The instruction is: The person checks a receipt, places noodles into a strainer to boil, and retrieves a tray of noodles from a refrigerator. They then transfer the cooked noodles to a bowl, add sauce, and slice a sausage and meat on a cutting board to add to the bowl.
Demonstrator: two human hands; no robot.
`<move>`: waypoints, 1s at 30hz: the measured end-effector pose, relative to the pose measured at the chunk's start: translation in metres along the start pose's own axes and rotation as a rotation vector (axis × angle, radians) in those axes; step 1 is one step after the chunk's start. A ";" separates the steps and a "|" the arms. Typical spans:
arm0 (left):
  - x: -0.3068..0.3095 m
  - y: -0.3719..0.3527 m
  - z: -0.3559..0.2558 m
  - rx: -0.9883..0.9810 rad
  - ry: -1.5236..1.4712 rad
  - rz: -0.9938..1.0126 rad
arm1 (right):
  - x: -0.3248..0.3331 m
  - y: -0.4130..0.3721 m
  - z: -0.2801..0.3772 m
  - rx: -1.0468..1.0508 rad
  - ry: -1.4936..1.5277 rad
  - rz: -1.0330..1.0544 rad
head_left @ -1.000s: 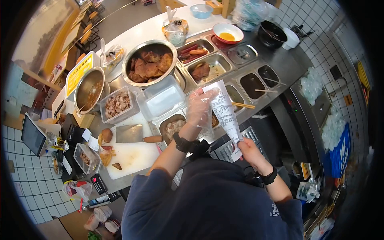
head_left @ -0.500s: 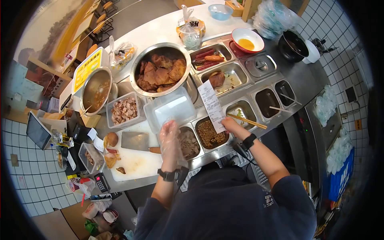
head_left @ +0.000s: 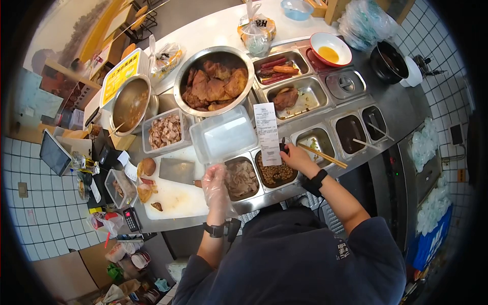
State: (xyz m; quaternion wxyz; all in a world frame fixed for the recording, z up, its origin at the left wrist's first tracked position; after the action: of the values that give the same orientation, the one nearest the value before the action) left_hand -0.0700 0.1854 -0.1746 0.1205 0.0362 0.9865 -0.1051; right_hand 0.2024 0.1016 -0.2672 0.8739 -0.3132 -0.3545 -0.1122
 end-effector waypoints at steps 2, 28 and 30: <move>-0.010 -0.001 -0.003 0.021 -0.015 0.008 | 0.002 -0.005 -0.002 0.029 -0.025 -0.029; -0.522 -0.414 0.199 0.311 -0.214 1.119 | 0.211 -0.404 -0.301 -0.153 0.224 -1.057; -0.551 -0.480 0.195 0.231 -0.185 1.338 | 0.223 -0.437 -0.333 -0.233 0.294 -1.075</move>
State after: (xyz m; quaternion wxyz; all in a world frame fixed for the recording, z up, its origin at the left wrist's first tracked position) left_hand 0.4623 -0.3501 -0.1293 0.2388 0.6415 0.7198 -0.1152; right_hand 0.3634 -0.4419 -0.0927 0.6937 -0.1639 -0.3238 -0.6221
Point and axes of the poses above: each hand's wrist, its own y-axis towards the middle knuckle, its own x-axis out of the back of the hand, z = x × y, the point moved 6 cm from there along y, towards the middle knuckle, and after that the axes turned 7 degrees about -x, right-handed, at the moved point
